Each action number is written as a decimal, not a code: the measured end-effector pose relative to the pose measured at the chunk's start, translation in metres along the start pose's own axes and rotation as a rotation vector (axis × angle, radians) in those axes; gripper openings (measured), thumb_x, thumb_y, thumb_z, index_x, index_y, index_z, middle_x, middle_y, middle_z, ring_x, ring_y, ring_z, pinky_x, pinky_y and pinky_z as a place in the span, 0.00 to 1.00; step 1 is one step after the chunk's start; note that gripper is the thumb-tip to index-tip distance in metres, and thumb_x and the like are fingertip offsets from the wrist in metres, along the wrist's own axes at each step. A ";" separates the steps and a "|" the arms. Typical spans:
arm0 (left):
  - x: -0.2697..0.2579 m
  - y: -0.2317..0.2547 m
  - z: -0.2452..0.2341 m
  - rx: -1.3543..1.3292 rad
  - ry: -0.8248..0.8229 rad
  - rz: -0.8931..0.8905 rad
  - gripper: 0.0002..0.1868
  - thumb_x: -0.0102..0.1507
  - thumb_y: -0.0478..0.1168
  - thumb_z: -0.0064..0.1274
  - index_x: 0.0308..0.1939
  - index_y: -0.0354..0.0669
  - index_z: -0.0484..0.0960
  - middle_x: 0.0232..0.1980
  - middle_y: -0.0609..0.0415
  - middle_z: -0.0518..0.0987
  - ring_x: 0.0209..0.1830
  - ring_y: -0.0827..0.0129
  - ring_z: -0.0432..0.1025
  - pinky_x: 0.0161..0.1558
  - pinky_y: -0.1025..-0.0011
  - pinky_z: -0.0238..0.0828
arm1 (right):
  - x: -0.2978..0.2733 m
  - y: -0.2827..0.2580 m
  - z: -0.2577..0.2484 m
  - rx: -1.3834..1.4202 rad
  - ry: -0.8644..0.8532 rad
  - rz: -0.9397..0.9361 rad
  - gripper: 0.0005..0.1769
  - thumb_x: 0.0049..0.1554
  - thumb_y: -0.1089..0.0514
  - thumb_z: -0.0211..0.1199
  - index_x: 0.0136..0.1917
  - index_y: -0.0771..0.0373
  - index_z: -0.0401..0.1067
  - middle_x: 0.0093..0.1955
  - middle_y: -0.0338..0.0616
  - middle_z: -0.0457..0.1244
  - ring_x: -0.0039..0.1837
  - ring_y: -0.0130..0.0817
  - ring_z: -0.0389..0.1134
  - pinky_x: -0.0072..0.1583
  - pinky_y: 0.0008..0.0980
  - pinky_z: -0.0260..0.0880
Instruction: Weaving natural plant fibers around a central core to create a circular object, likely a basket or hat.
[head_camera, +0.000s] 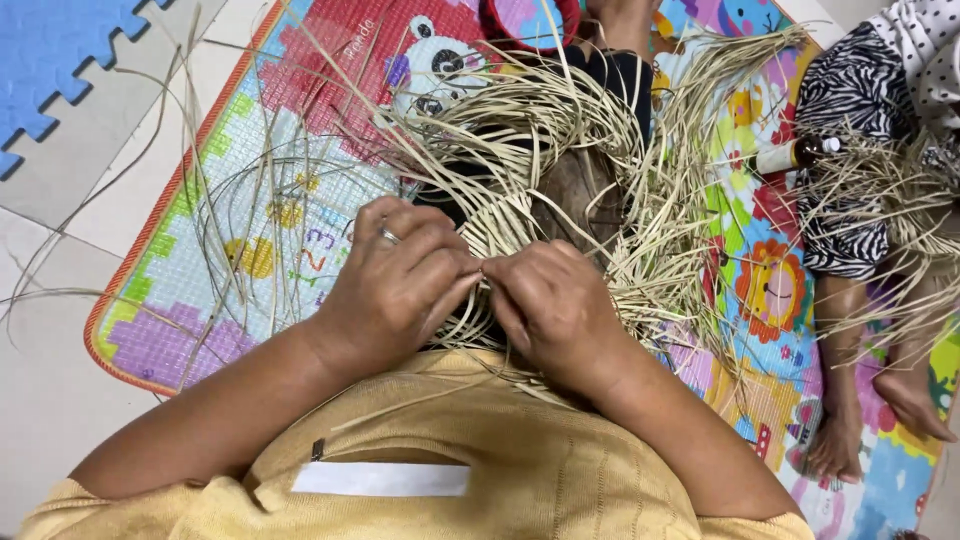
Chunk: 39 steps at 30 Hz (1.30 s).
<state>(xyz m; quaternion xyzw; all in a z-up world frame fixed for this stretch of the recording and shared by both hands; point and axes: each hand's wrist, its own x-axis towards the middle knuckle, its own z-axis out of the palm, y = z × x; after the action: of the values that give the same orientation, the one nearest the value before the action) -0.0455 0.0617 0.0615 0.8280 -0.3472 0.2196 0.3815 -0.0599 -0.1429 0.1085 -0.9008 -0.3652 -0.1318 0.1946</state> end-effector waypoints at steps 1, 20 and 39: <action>-0.002 0.000 0.000 0.006 0.003 -0.003 0.07 0.63 0.39 0.64 0.40 0.44 0.81 0.42 0.54 0.81 0.53 0.61 0.70 0.63 0.54 0.53 | 0.003 -0.003 -0.002 0.003 0.000 -0.007 0.11 0.55 0.71 0.68 0.49 0.65 0.70 0.36 0.39 0.65 0.40 0.32 0.67 0.46 0.32 0.66; -0.213 -0.210 -0.046 0.388 0.299 -0.880 0.07 0.68 0.31 0.53 0.37 0.32 0.73 0.31 0.35 0.72 0.36 0.37 0.73 0.38 0.49 0.66 | -0.053 0.094 -0.025 0.200 0.371 0.474 0.07 0.66 0.79 0.56 0.53 0.79 0.75 0.35 0.58 0.63 0.34 0.35 0.58 0.38 0.36 0.57; 0.015 -0.040 -0.005 -0.593 -0.501 -0.637 0.25 0.70 0.47 0.46 0.59 0.25 0.76 0.53 0.32 0.77 0.54 0.43 0.75 0.54 0.50 0.74 | -0.030 0.058 0.008 0.004 -0.050 0.374 0.17 0.63 0.67 0.62 0.65 0.72 0.74 0.50 0.62 0.68 0.54 0.60 0.70 0.55 0.51 0.69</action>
<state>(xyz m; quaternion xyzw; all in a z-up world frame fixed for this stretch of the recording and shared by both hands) -0.0065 0.0779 0.0549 0.7763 -0.2054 -0.2213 0.5534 -0.0393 -0.1959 0.0751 -0.9556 -0.1962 -0.0701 0.2085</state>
